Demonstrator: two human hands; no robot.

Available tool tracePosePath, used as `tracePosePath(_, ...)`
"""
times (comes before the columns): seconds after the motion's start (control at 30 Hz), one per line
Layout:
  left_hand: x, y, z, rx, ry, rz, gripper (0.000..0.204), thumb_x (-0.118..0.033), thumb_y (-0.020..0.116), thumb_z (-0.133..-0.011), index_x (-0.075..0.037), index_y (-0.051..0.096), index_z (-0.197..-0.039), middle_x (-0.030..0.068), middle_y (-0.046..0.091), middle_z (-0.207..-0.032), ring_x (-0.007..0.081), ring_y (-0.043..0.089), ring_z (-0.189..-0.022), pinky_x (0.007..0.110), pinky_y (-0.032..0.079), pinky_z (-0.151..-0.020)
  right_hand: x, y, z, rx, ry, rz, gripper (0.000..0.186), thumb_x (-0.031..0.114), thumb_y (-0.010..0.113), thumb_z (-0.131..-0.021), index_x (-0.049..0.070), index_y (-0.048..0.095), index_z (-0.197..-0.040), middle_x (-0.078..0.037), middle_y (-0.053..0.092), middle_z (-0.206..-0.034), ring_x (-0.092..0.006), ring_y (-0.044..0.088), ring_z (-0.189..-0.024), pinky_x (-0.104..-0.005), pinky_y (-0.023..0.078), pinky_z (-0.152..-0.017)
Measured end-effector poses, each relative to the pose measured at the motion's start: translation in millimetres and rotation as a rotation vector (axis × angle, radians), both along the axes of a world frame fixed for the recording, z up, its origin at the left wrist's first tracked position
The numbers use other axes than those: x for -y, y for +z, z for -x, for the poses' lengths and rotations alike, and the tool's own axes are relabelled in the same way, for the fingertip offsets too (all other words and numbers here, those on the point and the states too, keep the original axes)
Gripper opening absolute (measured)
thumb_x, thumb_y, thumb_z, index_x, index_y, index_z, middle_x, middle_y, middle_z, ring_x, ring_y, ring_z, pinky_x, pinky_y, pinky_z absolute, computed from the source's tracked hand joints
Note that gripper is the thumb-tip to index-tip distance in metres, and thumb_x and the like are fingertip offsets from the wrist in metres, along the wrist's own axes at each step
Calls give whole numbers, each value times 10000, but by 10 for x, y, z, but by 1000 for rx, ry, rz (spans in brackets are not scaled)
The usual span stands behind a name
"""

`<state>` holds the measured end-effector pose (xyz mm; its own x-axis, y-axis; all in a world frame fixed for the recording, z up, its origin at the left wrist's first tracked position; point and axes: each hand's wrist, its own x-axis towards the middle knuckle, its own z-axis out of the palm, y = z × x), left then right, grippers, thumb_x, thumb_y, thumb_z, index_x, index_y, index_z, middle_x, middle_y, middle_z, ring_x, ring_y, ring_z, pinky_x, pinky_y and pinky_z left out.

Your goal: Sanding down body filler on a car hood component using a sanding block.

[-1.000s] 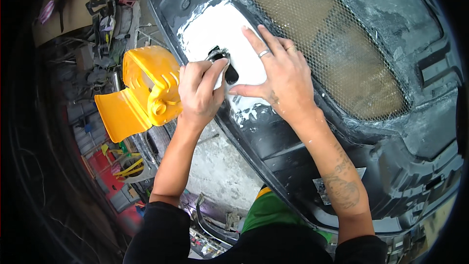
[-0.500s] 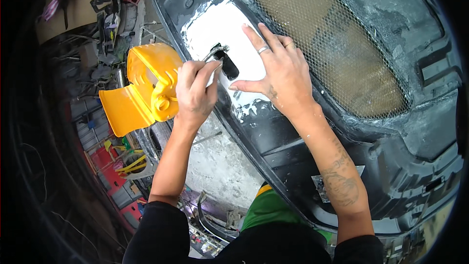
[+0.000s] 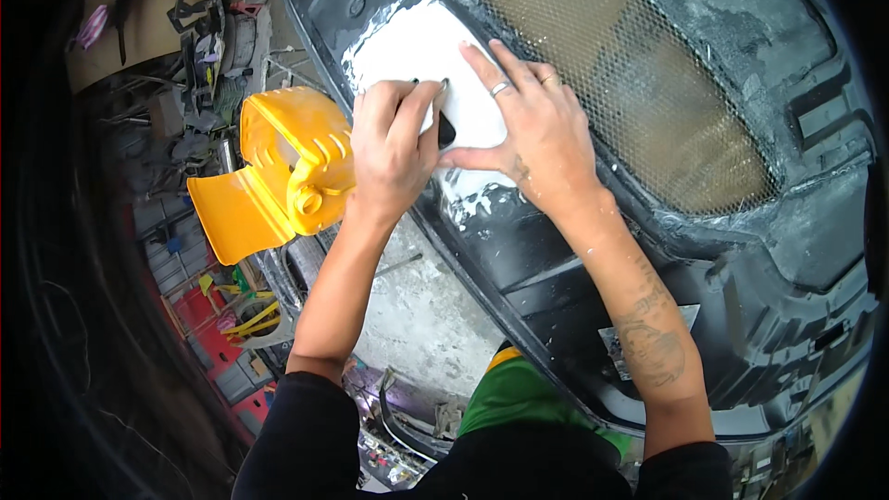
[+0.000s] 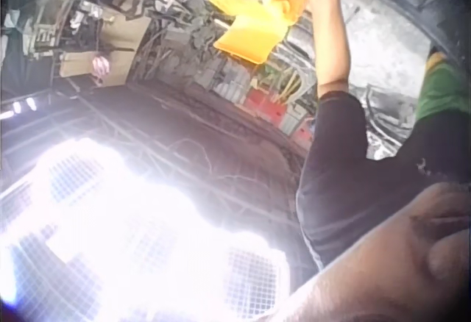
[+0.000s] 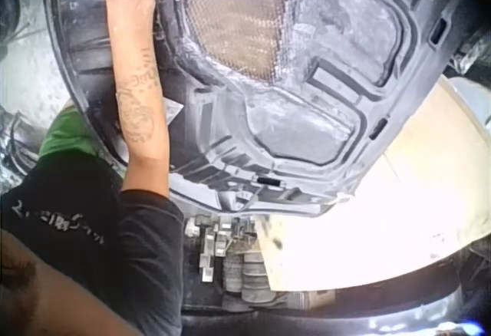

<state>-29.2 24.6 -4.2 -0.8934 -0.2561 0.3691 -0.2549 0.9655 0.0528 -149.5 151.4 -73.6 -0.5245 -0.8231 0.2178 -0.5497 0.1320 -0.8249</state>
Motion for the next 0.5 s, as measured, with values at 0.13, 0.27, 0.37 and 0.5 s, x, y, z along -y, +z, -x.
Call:
tracePosePath(0.13, -134, 48, -148, 17, 108, -71, 290, 62, 763, -746, -37, 717, -1015, 93, 582, -867, 257, 596, -771, 368, 464, -679, -1, 17, -12, 8, -1, -33, 1071, 574, 861, -637, 211, 448, -1556, -164, 550, -1491, -373, 577, -1239, -472, 500, -1025)
tracePosePath(0.27, -166, 46, 93, -49, 126, -90, 241, 64, 761, -776, -14, 707, -997, 110, 570, -852, 260, 594, -736, 372, 484, -644, -22, 24, -28, -2, 2, 11, 1042, 544, 852, -647, 167, 464, -1537, -198, 566, -1460, -370, 582, -1238, -472, 500, -978)
tracePosePath(0.37, -202, 36, -2, -43, 182, -50, 214, 61, 761, -790, -2, 699, -985, 123, 572, -859, 264, 599, -725, 379, 490, -633, 12, 19, -23, 19, 22, 3, 1023, 528, 849, -666, 171, 462, -1544, -198, 556, -1474, -365, 583, -1232, -469, 498, -983)
tracePosePath(0.5, -233, 154, 210, -122, 249, -99, 146, 39, 761, -846, 8, 721, -982, 119, 576, -863, 234, 590, -748, 345, 479, -667, 3, 63, 43, 26, 15, 15, 1045, 541, 855, -656, 158, 463, -1546, -207, 551, -1478, -363, 576, -1244, -471, 494, -988)
